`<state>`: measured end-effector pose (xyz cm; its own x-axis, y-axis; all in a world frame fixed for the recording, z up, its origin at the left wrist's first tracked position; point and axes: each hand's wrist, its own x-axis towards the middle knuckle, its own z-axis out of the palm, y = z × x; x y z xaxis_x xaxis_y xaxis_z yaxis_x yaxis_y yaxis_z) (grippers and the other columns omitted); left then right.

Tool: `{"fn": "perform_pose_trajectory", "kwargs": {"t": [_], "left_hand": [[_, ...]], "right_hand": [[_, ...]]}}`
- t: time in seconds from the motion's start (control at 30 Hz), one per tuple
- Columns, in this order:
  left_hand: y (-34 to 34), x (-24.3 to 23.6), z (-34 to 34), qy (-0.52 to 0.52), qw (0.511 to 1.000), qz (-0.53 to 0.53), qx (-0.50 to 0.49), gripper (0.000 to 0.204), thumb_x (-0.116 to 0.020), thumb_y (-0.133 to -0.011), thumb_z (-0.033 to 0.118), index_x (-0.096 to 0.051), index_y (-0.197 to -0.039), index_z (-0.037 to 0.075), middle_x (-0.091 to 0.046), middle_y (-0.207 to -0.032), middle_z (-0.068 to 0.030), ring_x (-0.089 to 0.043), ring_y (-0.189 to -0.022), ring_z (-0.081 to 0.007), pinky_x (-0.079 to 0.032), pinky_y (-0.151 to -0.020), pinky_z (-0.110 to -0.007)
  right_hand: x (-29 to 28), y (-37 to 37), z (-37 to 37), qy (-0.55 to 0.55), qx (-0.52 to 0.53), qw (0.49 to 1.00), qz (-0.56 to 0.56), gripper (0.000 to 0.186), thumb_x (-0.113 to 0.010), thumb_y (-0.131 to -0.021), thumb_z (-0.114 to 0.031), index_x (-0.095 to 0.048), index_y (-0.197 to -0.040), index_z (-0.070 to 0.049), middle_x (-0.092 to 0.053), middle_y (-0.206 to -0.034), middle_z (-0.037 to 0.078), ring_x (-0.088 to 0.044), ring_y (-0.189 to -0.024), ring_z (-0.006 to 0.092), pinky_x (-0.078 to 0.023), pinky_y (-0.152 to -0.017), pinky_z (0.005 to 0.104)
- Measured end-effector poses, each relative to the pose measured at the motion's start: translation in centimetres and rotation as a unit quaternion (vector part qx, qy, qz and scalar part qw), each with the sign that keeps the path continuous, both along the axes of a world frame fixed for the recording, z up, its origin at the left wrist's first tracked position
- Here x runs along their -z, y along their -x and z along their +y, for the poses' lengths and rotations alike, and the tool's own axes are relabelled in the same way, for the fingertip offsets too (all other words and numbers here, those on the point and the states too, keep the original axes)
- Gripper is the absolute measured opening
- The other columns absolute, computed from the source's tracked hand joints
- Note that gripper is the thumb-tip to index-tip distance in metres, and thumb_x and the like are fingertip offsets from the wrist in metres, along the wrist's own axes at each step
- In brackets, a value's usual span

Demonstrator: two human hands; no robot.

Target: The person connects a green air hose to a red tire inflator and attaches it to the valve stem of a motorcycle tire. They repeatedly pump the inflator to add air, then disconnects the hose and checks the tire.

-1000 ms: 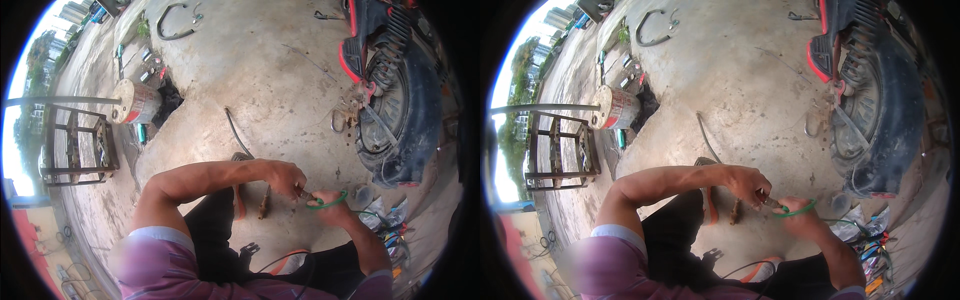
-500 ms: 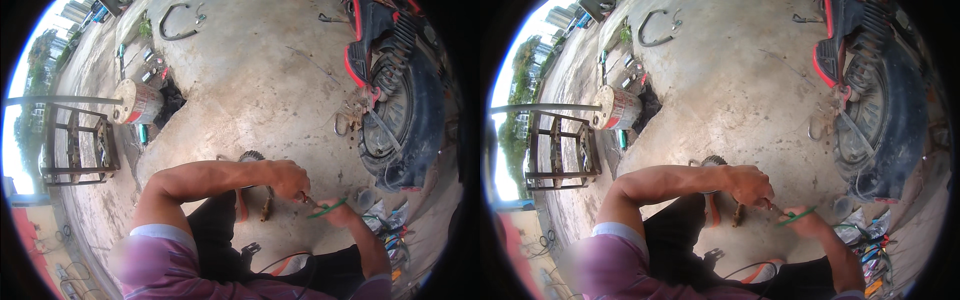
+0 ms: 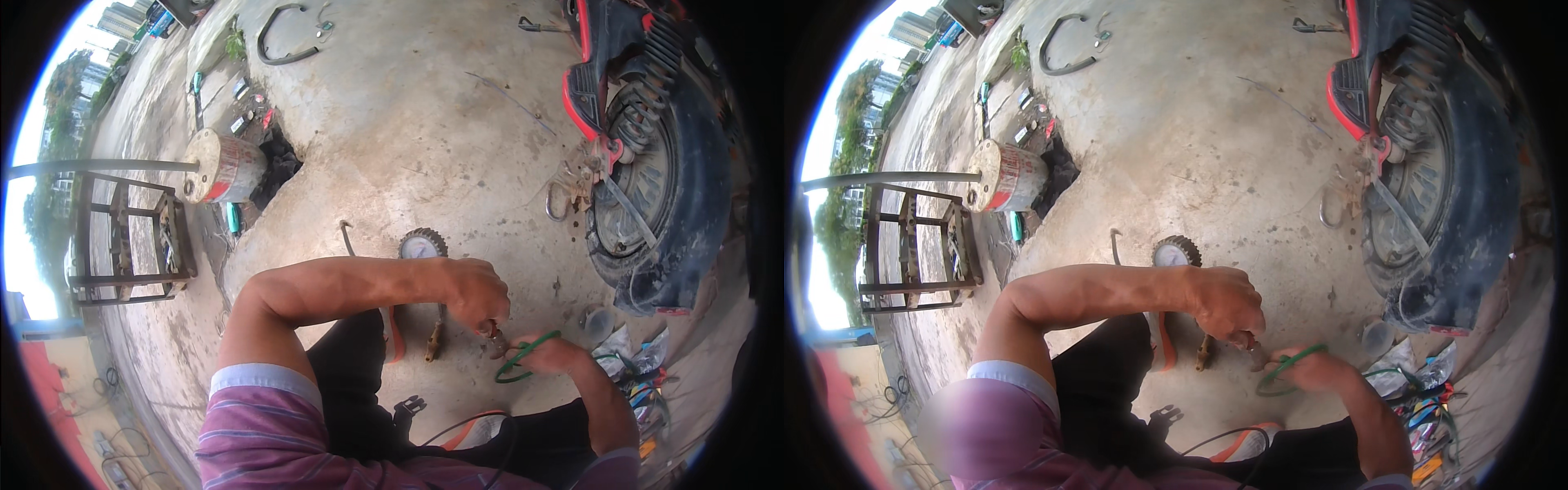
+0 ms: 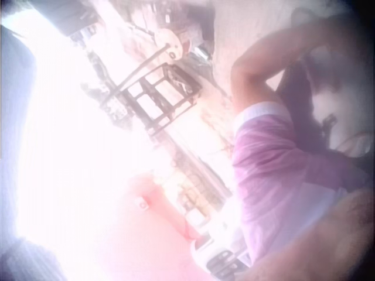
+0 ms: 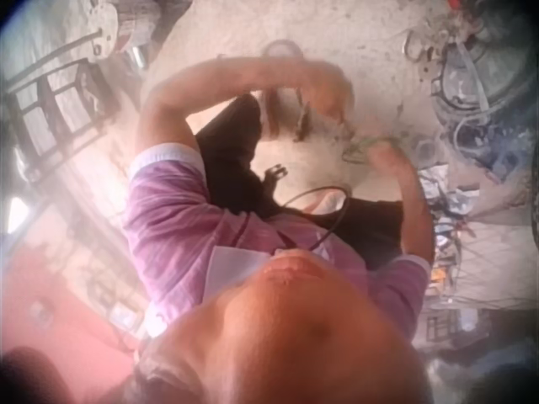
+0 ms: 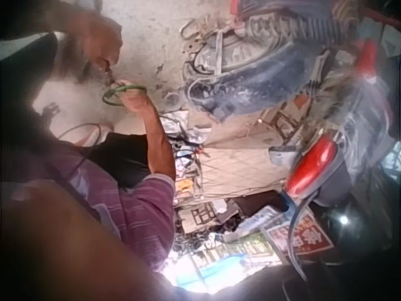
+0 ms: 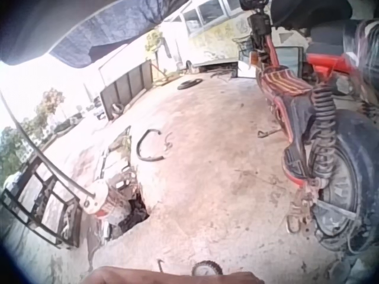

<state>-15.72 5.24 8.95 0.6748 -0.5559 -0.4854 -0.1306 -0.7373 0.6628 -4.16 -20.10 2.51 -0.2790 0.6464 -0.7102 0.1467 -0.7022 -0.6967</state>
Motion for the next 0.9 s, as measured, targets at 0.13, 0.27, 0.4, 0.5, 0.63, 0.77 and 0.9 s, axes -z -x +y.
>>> {"fn": "perform_pose_trajectory", "kwargs": {"t": [0.13,0.27,0.4,0.5,0.63,0.77,0.9], "left_hand": [[0.2,0.1,-0.5,-0.005,0.999,-0.050,0.004,0.025,-0.065,-0.092,0.036,-0.078,-0.093,0.014,-0.076,-0.093,-0.0122,-0.072,-0.094,-0.0352,-0.055,-0.080,-0.049],[-0.5,1.1,0.9,-0.003,1.000,-0.003,-0.029,0.026,-0.064,-0.095,0.037,-0.075,-0.092,0.013,-0.074,-0.087,-0.0113,-0.071,-0.089,-0.0350,-0.054,-0.078,-0.049],[-1.3,2.8,1.9,-0.007,0.992,0.088,-0.087,0.027,-0.063,-0.096,0.038,-0.074,-0.091,0.014,-0.073,-0.083,-0.0104,-0.070,-0.086,-0.0350,-0.053,-0.076,-0.050],[-0.8,2.2,1.7,-0.012,0.995,0.036,-0.095,0.029,-0.064,-0.093,0.038,-0.077,-0.094,0.012,-0.075,-0.089,-0.0115,-0.072,-0.090,-0.0342,-0.055,-0.080,-0.048],[-0.4,0.7,0.6,-0.016,0.999,-0.018,-0.027,0.028,-0.063,-0.095,0.039,-0.075,-0.092,0.014,-0.073,-0.085,-0.0115,-0.070,-0.087,-0.0367,-0.054,-0.077,-0.050],[-0.3,0.2,0.3,-0.032,0.998,-0.053,-0.001,0.027,-0.065,-0.093,0.039,-0.078,-0.095,0.015,-0.075,-0.091,-0.0115,-0.072,-0.094,-0.0359,-0.055,-0.082,-0.050],[-0.5,0.9,1.4,-0.025,0.999,-0.008,-0.035,0.027,-0.066,-0.093,0.040,-0.078,-0.097,0.016,-0.075,-0.091,-0.0118,-0.072,-0.093,-0.0356,-0.055,-0.081,-0.050]], "right_hand": [[1.9,0.7,-1.3,0.043,0.031,0.998,0.038,0.016,-0.070,-0.099,-0.022,-0.071,-0.097,-0.006,-0.059,-0.076,0.004,-0.057,-0.072,0.0126,-0.046,-0.064,0.0352],[1.2,0.7,-0.6,-0.158,0.048,0.975,-0.146,0.019,-0.074,-0.096,-0.021,-0.067,-0.089,-0.005,-0.060,-0.075,0.010,-0.058,-0.065,0.0242,-0.046,-0.060,0.0406],[-0.8,2.7,0.9,-0.333,0.099,0.864,-0.363,0.022,-0.072,-0.095,-0.017,-0.062,-0.084,-0.002,-0.060,-0.076,0.017,-0.054,-0.065,0.0358,-0.046,-0.060,0.0423],[-1.8,1.6,1.5,-0.253,0.106,0.916,-0.292,0.020,-0.070,-0.097,-0.017,-0.064,-0.086,-0.001,-0.062,-0.077,0.017,-0.057,-0.067,0.0318,-0.047,-0.063,0.0407],[0.3,-0.5,0.4,-0.069,0.085,0.994,-0.007,0.019,-0.068,-0.100,-0.019,-0.068,-0.092,-0.001,-0.065,-0.078,0.012,-0.060,-0.073,0.0170,-0.048,-0.066,0.0372],[2.2,0.4,-0.7,-0.044,0.080,0.996,0.019,0.022,-0.068,-0.102,-0.021,-0.069,-0.093,-0.002,-0.064,-0.077,0.009,-0.055,-0.072,0.0112,-0.047,-0.066,0.0351],[1.4,0.7,0.2,-0.148,0.093,0.981,-0.084,0.021,-0.070,-0.099,-0.019,-0.066,-0.090,-0.002,-0.063,-0.077,0.013,-0.059,-0.069,0.0182,-0.048,-0.062,0.0386]]}}
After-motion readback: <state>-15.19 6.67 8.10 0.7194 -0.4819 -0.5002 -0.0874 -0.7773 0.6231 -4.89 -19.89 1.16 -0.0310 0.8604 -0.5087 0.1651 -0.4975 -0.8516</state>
